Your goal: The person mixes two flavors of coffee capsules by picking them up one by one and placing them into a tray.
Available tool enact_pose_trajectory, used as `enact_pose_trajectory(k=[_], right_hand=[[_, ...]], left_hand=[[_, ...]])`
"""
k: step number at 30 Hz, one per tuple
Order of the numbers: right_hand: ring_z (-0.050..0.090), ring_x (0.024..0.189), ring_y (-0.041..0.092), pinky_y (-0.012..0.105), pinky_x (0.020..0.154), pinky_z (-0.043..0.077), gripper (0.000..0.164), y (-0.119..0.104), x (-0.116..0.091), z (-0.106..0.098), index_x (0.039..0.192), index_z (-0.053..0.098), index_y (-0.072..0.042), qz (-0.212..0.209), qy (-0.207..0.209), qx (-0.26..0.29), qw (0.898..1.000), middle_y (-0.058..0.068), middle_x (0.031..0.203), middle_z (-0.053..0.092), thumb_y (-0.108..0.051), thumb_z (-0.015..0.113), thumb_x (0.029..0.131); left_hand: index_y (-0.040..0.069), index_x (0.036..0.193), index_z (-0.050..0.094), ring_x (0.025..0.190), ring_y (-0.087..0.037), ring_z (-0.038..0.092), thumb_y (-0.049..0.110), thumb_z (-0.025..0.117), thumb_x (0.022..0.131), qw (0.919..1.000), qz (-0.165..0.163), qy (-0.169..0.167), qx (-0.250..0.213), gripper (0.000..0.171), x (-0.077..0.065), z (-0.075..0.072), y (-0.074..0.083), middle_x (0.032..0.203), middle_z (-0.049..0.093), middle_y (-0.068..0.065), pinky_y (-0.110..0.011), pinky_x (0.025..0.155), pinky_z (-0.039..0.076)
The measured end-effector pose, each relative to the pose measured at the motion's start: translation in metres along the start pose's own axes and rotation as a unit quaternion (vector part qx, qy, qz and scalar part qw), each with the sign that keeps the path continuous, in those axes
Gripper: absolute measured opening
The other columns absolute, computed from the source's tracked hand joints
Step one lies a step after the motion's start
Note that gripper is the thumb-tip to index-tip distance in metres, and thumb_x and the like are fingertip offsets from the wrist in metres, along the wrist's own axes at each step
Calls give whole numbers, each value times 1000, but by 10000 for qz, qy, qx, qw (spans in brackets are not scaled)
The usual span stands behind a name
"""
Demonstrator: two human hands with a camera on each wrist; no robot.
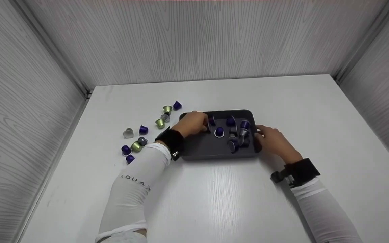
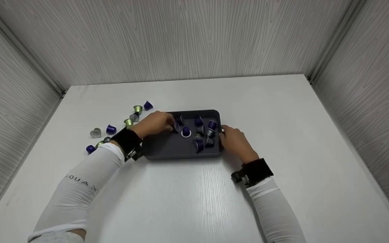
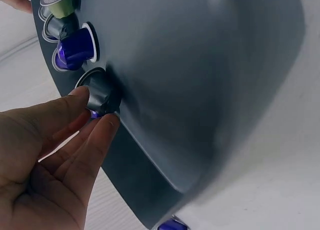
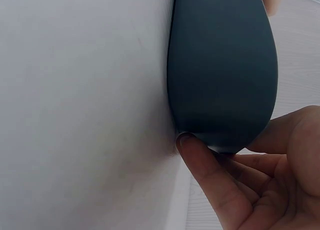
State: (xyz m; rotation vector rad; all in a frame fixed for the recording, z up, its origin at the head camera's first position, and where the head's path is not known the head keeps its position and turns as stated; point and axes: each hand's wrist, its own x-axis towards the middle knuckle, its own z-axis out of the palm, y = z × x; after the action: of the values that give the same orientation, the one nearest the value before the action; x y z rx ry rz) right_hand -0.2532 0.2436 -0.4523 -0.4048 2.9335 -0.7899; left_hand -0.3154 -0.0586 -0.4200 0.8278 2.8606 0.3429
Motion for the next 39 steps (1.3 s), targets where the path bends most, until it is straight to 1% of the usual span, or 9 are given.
enact_pose_trajectory(k=[5,9,17,21,24,28,32,36,39], right_hand=[[61,105,40,54,89,46,42,0,-1,1,140,47,4,-41,-4,5,10000,28,121,61,-14,47,102],[61,105,40,53,88,47,42,-1,-2,0,140,47,4,-44,-9,10,10000,28,121,61,-13,47,102],[59,108,42,55,91,46,43,-1,-1,-2,141,46,4,-5,-56,-15,10000,29,122,60,-14,45,103],[59,109,42,55,92,45,43,-1,-2,0,141,46,4,-2,-47,-75,10000,29,123,60,-15,46,103],[59,108,42,55,92,45,42,-1,-1,0,140,47,4,-16,-1,-78,10000,28,124,59,-15,46,103],[59,108,42,55,92,45,42,0,-1,1,140,47,4,-11,35,-19,10000,28,124,59,-15,46,102],[59,110,42,55,93,44,42,2,-1,2,140,47,4,-1,16,-43,10000,28,123,60,-15,46,102],[58,110,43,55,93,45,43,2,-1,2,141,46,4,6,-17,-69,10000,29,123,60,-15,46,103],[58,110,43,56,93,45,43,1,0,1,141,46,5,-1,-17,-57,10000,30,123,59,-15,46,103]], left_hand=[[2,104,69,89,-24,62,17,70,90,9998,-2,111,-189,20,-4,-2,-2,99,70,-9,-38,80,50],[4,108,68,94,-24,63,17,68,92,9991,56,235,-359,21,-8,-5,-4,103,70,-8,-37,84,49],[4,116,66,103,-26,62,24,63,97,9975,250,617,-255,28,-16,-12,-14,109,67,-9,-38,93,47],[5,126,62,114,-26,58,30,59,99,9959,456,779,-118,37,-23,-13,-22,121,63,-10,-38,100,43],[7,135,56,125,-27,50,38,55,100,9947,537,873,3,47,-29,-16,-28,134,56,-11,-39,106,38],[13,148,42,139,-29,34,49,46,101,9955,422,846,3,60,-38,-19,-36,150,39,-12,-42,113,28],[17,155,29,145,-31,21,56,36,101,9965,275,790,82,67,-46,-20,-49,158,25,-12,-47,116,20],[21,157,22,147,-32,14,62,30,99,9972,50,735,161,72,-55,-21,-65,161,17,-10,-53,115,15],[23,158,20,147,-34,13,64,30,98,9971,-151,741,120,73,-63,-22,-77,162,15,-9,-58,114,15]])
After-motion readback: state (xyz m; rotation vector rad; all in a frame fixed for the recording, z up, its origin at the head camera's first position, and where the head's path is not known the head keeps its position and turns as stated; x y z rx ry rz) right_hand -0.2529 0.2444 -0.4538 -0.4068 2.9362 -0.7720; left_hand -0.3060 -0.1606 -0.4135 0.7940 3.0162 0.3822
